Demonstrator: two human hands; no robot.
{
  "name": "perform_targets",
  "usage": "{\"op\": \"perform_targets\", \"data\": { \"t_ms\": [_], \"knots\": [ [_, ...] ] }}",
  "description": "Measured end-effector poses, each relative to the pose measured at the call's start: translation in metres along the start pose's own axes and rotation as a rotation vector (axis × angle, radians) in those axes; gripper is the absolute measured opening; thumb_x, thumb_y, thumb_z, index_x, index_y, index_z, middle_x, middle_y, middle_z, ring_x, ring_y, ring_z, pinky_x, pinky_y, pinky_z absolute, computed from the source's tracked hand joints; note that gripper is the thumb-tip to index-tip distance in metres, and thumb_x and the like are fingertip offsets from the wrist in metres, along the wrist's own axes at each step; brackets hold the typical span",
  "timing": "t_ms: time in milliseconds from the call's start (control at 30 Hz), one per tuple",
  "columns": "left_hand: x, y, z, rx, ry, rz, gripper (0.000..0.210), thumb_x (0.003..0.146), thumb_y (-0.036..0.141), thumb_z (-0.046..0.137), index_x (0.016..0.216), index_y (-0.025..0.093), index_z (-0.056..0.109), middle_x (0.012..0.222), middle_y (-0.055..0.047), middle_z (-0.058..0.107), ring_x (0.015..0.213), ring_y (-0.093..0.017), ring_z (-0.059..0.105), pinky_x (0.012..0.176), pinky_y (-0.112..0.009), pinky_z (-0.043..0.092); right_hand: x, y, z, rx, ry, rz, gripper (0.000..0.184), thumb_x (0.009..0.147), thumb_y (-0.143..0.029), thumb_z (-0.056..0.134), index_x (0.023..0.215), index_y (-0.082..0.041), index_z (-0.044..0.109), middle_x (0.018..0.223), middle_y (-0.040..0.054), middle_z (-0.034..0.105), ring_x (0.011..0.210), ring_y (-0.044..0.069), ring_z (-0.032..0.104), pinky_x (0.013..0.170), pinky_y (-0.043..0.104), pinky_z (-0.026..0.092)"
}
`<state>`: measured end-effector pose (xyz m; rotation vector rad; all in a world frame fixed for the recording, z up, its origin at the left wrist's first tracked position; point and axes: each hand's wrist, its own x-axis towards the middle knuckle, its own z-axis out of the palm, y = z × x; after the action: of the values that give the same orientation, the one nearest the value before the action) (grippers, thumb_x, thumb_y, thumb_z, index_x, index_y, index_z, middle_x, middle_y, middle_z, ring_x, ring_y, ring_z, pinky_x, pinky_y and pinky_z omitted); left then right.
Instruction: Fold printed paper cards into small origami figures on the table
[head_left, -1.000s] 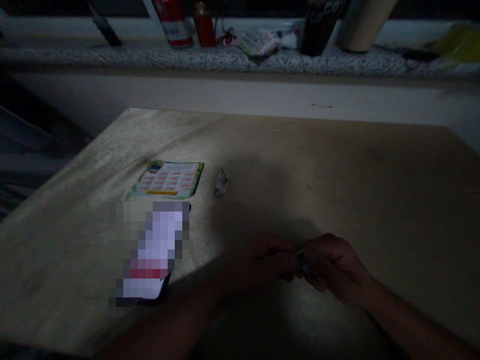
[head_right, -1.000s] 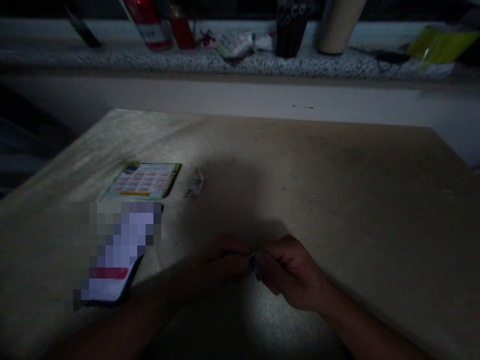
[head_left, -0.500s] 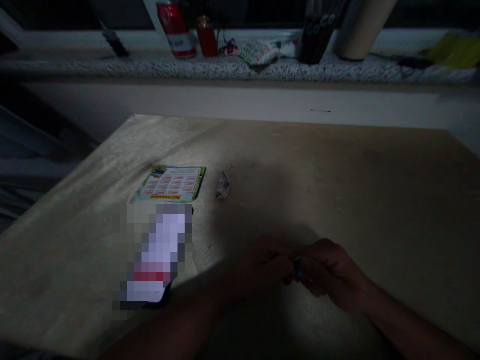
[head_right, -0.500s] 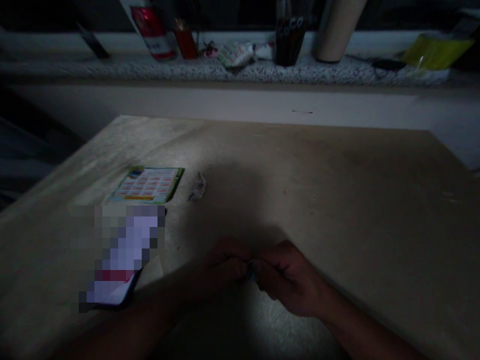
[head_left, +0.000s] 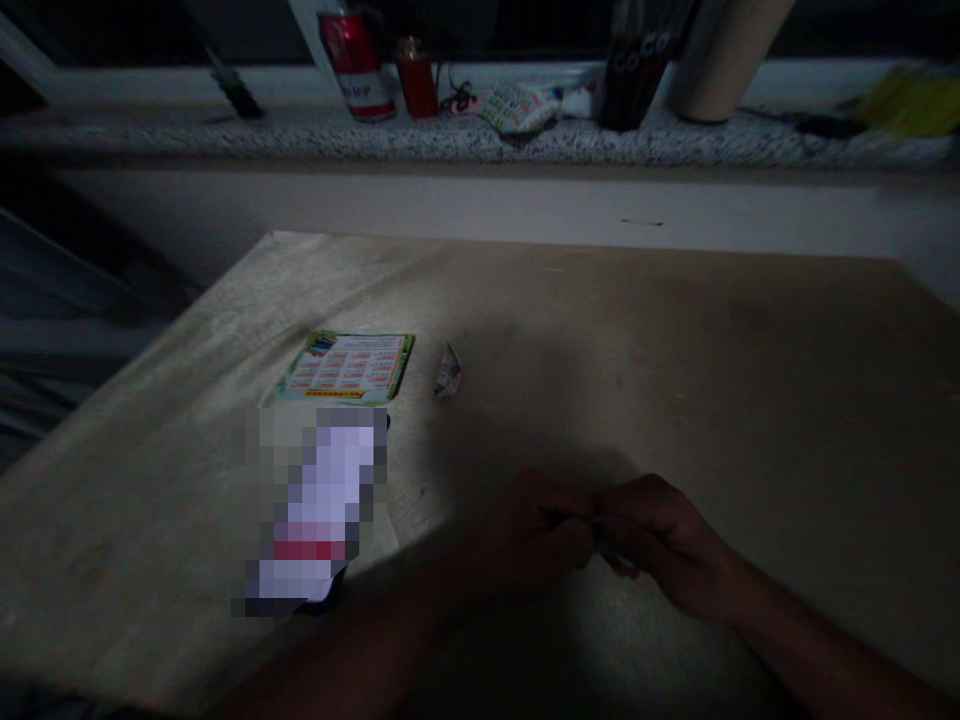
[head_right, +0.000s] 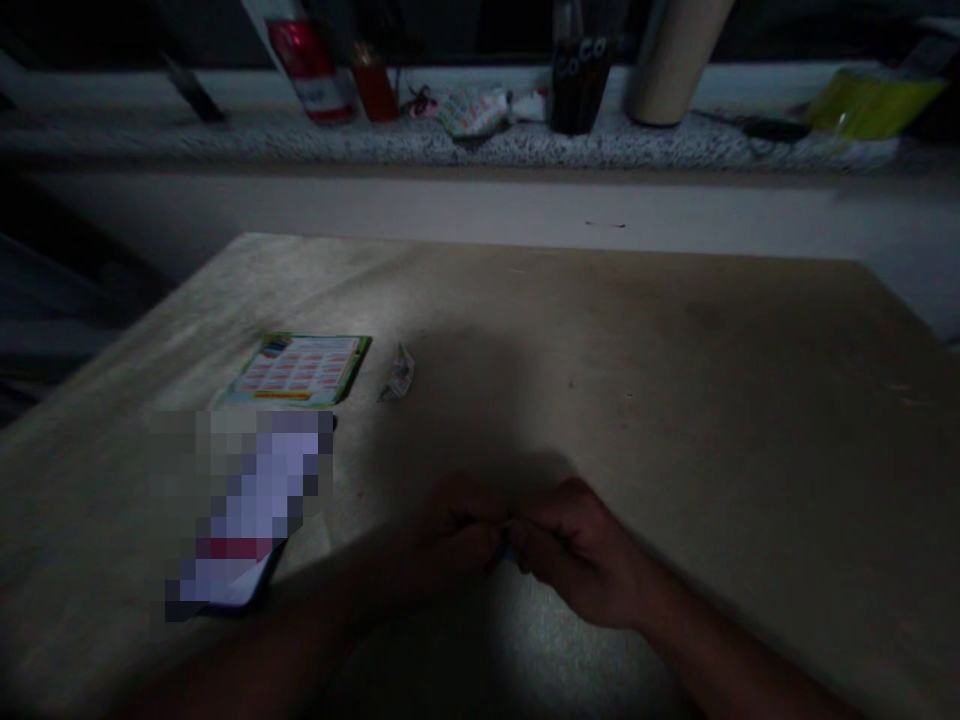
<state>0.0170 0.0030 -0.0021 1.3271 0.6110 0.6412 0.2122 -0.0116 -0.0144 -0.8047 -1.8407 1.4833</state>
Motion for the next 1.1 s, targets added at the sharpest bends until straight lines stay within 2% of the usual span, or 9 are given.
{"op": "perform_targets", "data": {
  "t_ms": [100, 167, 333, 467, 533, 667, 767, 900, 1100],
  "knots": [
    [0.000, 0.000, -0.002, 0.070, 0.077, 0.048, 0.034, 0.085, 0.034, 0.050, 0.055, 0.017, 0.047, 0.050, 0.004, 0.035, 0.049, -0.008, 0.030, 0.047, -0.022, 0.024, 0.000, -0.003, 0.000, -0.040, 0.014, -0.031, 0.042, 0.102, -0.039, 0.046, 0.067, -0.018, 0.051, 0.056, -0.0043, 0.042, 0.048, 0.009, 0.039, 0.047, 0.024, 0.030],
    [-0.001, -0.001, -0.002, 0.148, 0.088, 0.076, 0.036, 0.085, 0.034, 0.051, 0.054, 0.019, 0.039, 0.050, 0.005, 0.030, 0.048, -0.007, 0.026, 0.046, -0.023, 0.021, 0.001, -0.004, -0.001, -0.097, 0.040, -0.058, 0.040, 0.101, -0.034, 0.046, 0.064, -0.020, 0.045, 0.056, -0.0049, 0.038, 0.048, 0.008, 0.036, 0.047, 0.025, 0.027],
    [-0.001, 0.000, 0.000, 0.272, 0.100, 0.167, 0.032, 0.084, 0.025, 0.050, 0.056, 0.019, 0.035, 0.052, 0.006, 0.028, 0.048, -0.007, 0.026, 0.047, -0.023, 0.021, 0.003, -0.003, -0.001, -0.188, 0.063, -0.127, 0.033, 0.095, -0.020, 0.047, 0.063, -0.021, 0.037, 0.057, -0.0054, 0.035, 0.048, 0.008, 0.035, 0.050, 0.026, 0.025],
    [-0.001, 0.000, 0.001, 0.347, 0.146, 0.217, 0.033, 0.084, 0.021, 0.050, 0.056, 0.020, 0.032, 0.051, 0.007, 0.027, 0.047, -0.006, 0.025, 0.046, -0.023, 0.018, 0.004, -0.004, 0.001, -0.208, 0.064, -0.128, 0.029, 0.094, -0.020, 0.046, 0.066, -0.022, 0.037, 0.058, -0.0053, 0.035, 0.049, 0.009, 0.035, 0.051, 0.027, 0.025],
    [-0.001, -0.001, 0.001, 0.351, 0.135, 0.242, 0.035, 0.085, 0.023, 0.050, 0.057, 0.020, 0.030, 0.052, 0.007, 0.027, 0.047, -0.006, 0.025, 0.047, -0.024, 0.018, 0.005, -0.006, 0.002, -0.224, 0.072, -0.134, 0.029, 0.093, -0.019, 0.045, 0.066, -0.022, 0.035, 0.057, -0.0057, 0.033, 0.049, 0.009, 0.033, 0.051, 0.027, 0.024],
    [-0.002, -0.004, 0.000, 0.346, 0.037, 0.220, 0.032, 0.087, 0.025, 0.050, 0.060, 0.021, 0.032, 0.053, 0.006, 0.030, 0.049, -0.007, 0.028, 0.049, -0.024, 0.022, 0.007, -0.009, 0.004, -0.294, 0.118, -0.229, 0.031, 0.085, -0.011, 0.047, 0.065, -0.023, 0.027, 0.057, -0.0064, 0.026, 0.049, 0.009, 0.029, 0.051, 0.029, 0.021],
    [-0.002, -0.007, 0.003, 0.375, 0.046, 0.246, 0.033, 0.088, 0.024, 0.050, 0.061, 0.021, 0.032, 0.053, 0.006, 0.029, 0.048, -0.007, 0.028, 0.049, -0.024, 0.022, 0.008, -0.010, 0.005, -0.298, 0.118, -0.272, 0.031, 0.079, -0.008, 0.048, 0.065, -0.023, 0.024, 0.058, -0.0065, 0.023, 0.050, 0.009, 0.027, 0.052, 0.029, 0.020],
    [0.000, -0.010, 0.006, 0.420, 0.147, 0.378, 0.035, 0.085, 0.020, 0.054, 0.059, 0.020, 0.030, 0.052, 0.007, 0.027, 0.045, -0.005, 0.027, 0.047, -0.022, 0.020, 0.006, -0.005, 0.006, -0.268, 0.100, -0.203, 0.028, 0.080, -0.010, 0.047, 0.066, -0.023, 0.026, 0.059, -0.0061, 0.024, 0.051, 0.009, 0.028, 0.052, 0.028, 0.021],
    [0.004, -0.012, 0.007, 0.550, 0.248, 0.556, 0.028, 0.074, 0.016, 0.053, 0.057, 0.020, 0.032, 0.050, 0.007, 0.028, 0.043, -0.004, 0.025, 0.045, -0.020, 0.019, 0.003, 0.001, 0.007, -0.246, 0.098, -0.137, 0.029, 0.082, -0.011, 0.047, 0.064, -0.022, 0.027, 0.060, -0.0063, 0.023, 0.050, 0.008, 0.026, 0.050, 0.027, 0.020]
  ]
}}
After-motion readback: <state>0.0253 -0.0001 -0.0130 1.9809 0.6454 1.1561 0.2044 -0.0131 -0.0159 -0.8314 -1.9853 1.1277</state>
